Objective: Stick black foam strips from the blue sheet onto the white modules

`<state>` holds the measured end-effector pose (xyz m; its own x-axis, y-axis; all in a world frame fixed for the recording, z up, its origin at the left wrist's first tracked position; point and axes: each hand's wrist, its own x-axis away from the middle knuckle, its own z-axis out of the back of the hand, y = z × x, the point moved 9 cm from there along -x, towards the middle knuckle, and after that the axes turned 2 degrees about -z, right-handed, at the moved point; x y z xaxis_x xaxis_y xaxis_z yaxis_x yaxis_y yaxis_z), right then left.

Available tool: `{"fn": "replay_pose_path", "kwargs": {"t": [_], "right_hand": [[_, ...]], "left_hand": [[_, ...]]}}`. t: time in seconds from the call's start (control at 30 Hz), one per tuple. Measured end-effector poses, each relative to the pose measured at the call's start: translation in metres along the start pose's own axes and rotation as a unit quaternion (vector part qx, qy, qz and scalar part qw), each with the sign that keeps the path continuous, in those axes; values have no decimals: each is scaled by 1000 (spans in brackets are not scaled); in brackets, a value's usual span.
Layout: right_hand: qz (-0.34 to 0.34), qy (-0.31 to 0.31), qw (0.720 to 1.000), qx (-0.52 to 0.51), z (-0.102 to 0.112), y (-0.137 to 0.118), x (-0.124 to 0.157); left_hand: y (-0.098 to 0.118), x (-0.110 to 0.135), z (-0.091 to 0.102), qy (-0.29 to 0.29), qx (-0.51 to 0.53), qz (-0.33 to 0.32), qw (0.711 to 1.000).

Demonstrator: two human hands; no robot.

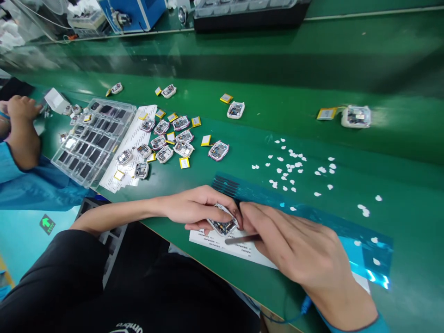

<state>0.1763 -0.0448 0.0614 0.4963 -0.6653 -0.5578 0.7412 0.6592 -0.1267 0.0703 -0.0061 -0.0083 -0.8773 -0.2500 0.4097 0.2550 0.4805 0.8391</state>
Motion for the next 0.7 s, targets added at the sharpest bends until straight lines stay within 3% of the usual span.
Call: {"fn": "replay_pose_path", "kwargs": {"t": [0.13,0.3,0.5,0.63,0.7], "right_hand": [[-79,38,992,90,6,11,-3],[5,-30,999,21,1,3,-5],[43,-37,998,5,3,6,0],[24,-46,999,11,0,4,2],[17,-25,999,20,1,1,1]], "left_hand": [[6,-1,4,23,3,-40,999],[6,-2,8,44,6,-50,998],[2,0,11,66,-16,-36,997],[17,8,25,168,-144,-101,970],[24,12,26,191,-198,-120,954]]}}
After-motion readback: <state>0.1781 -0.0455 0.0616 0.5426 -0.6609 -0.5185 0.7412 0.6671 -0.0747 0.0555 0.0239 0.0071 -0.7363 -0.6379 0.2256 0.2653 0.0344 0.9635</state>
